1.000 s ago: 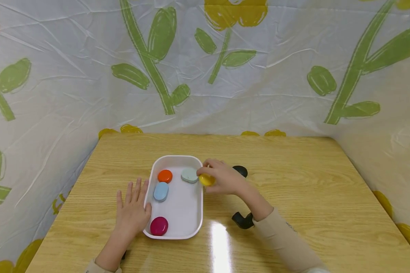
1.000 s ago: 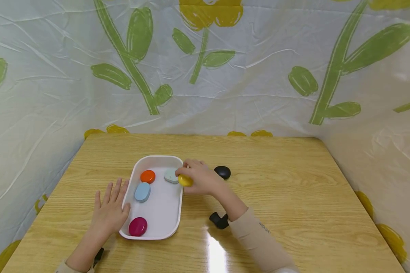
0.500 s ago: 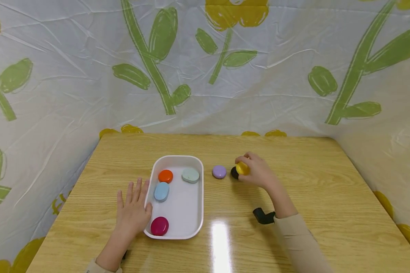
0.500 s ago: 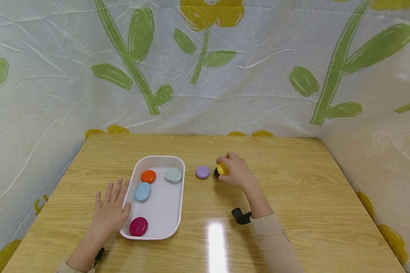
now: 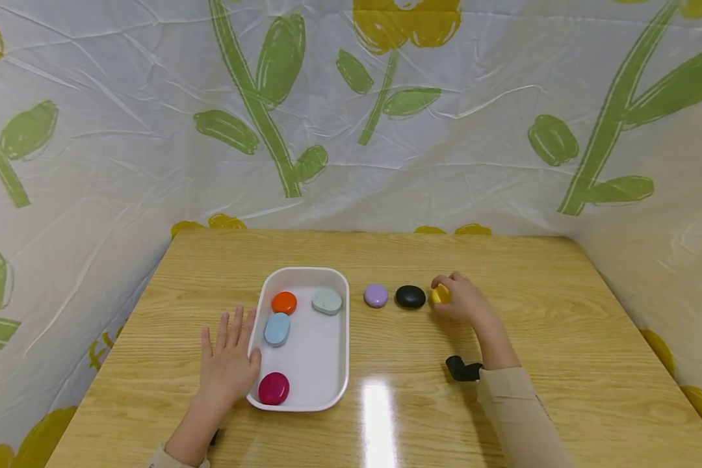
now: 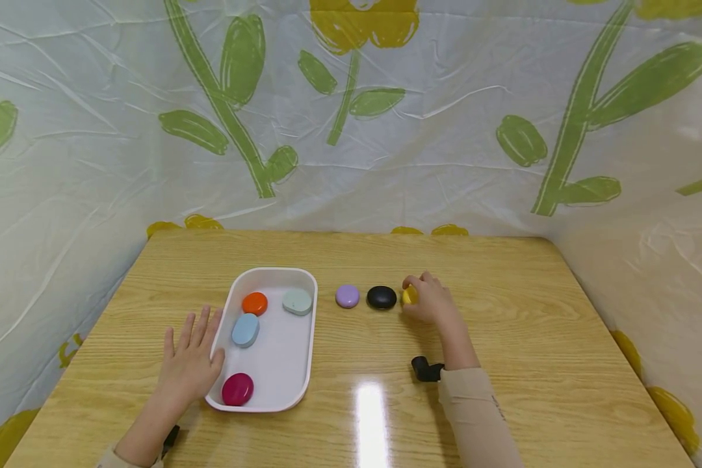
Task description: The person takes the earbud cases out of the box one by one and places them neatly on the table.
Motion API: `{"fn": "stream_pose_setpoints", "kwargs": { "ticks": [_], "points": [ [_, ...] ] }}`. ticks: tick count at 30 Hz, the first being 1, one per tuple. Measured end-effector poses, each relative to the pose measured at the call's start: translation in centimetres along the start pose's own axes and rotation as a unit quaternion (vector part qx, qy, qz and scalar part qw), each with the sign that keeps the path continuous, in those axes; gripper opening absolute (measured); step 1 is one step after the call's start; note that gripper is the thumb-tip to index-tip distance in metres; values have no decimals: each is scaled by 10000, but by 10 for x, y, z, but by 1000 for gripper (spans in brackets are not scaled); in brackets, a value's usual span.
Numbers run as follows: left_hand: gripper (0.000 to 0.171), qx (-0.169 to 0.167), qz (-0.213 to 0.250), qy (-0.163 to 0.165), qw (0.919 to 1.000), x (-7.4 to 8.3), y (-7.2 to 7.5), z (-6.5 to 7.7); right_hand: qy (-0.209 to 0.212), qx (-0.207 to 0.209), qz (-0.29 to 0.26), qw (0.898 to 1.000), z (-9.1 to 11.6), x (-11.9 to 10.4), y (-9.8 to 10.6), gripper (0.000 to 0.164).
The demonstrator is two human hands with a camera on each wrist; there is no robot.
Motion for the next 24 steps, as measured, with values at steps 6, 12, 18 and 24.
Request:
{"fn": "stream_pose_setpoints", "kwargs": {
  "ticks": [6,12,18,24],
  "points": [
    [64,-5,14,1,10000,-1,-1,0,-160,-232,40,9996,-1,4,-5,38],
    [64,-29,-2,10,10000,-2,-1,-1,-210,-313,39,9993,-2,4,-8,37],
    [64,-1,20,-5,10000,-2,0,-1,-252,-384,-16,9989,-2,5,-8,38],
    [64,20,57,-20,10000,-1,1,-1,-257,-464,-31,9986,-2,5,-8,40]
  ]
}}
Point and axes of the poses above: each hand's wrist, its own z-axis away from the middle knuckle, its own y-axis out of the back of the hand, x = y × z, the point moved 1 cm from there along -z, towards the middle knuckle, and after that the axes turned 5 degrees about z, right-handed, at the moved point
